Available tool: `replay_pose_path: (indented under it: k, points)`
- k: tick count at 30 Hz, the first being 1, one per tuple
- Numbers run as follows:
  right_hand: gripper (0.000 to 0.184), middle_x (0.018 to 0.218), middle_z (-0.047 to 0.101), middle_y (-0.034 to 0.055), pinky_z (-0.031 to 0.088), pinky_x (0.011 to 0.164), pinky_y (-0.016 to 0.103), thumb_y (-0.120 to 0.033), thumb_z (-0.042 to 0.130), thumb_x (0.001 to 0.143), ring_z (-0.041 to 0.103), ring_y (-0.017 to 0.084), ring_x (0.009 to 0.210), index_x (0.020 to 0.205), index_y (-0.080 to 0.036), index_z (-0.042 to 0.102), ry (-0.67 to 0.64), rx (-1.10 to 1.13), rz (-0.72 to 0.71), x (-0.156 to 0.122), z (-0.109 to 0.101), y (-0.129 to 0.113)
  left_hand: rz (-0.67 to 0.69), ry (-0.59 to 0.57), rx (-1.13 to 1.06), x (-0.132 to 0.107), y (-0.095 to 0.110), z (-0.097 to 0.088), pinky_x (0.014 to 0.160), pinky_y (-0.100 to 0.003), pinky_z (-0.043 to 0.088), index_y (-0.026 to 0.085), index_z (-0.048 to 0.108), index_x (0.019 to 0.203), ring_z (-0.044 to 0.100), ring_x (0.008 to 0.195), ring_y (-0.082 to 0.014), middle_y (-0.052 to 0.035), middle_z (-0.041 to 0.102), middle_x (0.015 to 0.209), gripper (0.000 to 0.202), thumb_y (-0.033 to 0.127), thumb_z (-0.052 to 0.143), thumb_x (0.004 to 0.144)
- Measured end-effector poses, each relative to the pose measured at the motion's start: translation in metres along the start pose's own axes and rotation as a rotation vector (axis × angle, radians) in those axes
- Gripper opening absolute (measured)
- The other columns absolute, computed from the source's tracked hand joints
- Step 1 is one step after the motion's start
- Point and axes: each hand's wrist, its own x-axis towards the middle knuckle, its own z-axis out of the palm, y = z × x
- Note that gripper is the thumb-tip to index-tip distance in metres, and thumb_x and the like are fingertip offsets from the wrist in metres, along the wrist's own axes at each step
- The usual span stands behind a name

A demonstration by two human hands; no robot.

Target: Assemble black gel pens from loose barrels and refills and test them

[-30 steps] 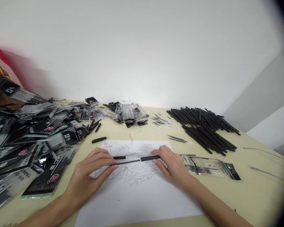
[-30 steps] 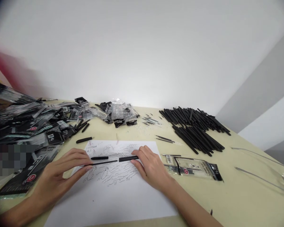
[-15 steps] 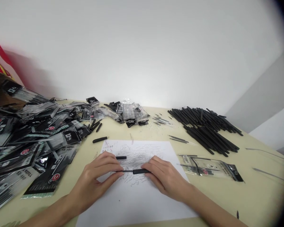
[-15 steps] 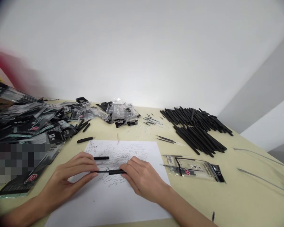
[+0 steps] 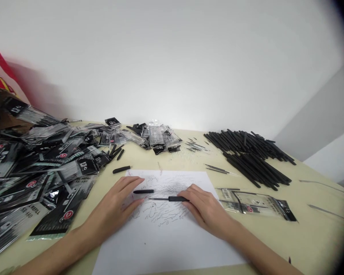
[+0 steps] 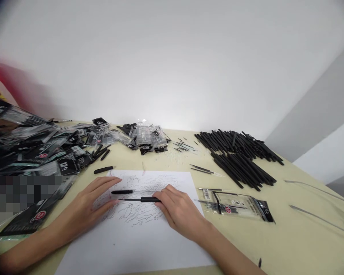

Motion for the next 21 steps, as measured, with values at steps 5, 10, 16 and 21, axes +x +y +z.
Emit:
replay_pose_path:
  k: [5,10,16,21]
  points:
    - [0.016,0.084,0.057,0.0065,0.043,0.064,0.029,-0.019,0.035,0.094,0.05,0.018,0.076,0.103,-0.016,0.048,0.007,-0.029,0.018,0.0016,-0.0039,0.0036,-0.013,-0.091,-0.045,0.0031,-0.003,0.0028,0.092,-0.034,0.044,0.02,0.057,0.109,0.053,0.103,-0.0202,-0.0059,0.061,0.108,0.027,0.03,0.048,0.086]
    - [0.017,0.083,0.057,0.0068,0.044,0.064,0.03,-0.02,0.035,0.094,0.05,0.019,0.077,0.103,-0.016,0.048,-0.024,-0.045,0.039,0.002,-0.0033,0.004,-0.043,-0.056,-0.093,0.0056,0.0023,-0.0005,0.074,-0.03,0.049,0.02,0.064,0.094,0.058,0.082,-0.0184,-0.0034,0.066,0.085,0.019,0.027,0.051,0.082]
    - [0.016,0.084,0.057,0.0062,0.044,0.065,0.03,-0.02,0.035,0.094,0.05,0.019,0.078,0.103,-0.016,0.048,-0.023,-0.046,0.047,0.0005,-0.0032,0.0058,-0.107,-0.064,-0.11,0.004,-0.0002,0.0006,0.076,-0.033,0.047,0.02,0.064,0.09,0.058,0.084,-0.0195,-0.0036,0.065,0.086,0.016,0.024,0.053,0.08]
    - [0.015,0.085,0.056,0.006,0.043,0.065,0.031,-0.02,0.036,0.094,0.05,0.019,0.078,0.104,-0.017,0.047,-0.022,-0.071,0.076,-0.0007,-0.002,0.0078,-0.142,-0.012,-0.181,0.0038,-0.0006,0.0003,0.078,-0.03,0.047,0.022,0.06,0.098,0.058,0.088,-0.0179,-0.0031,0.062,0.094,0.019,0.026,0.048,0.084]
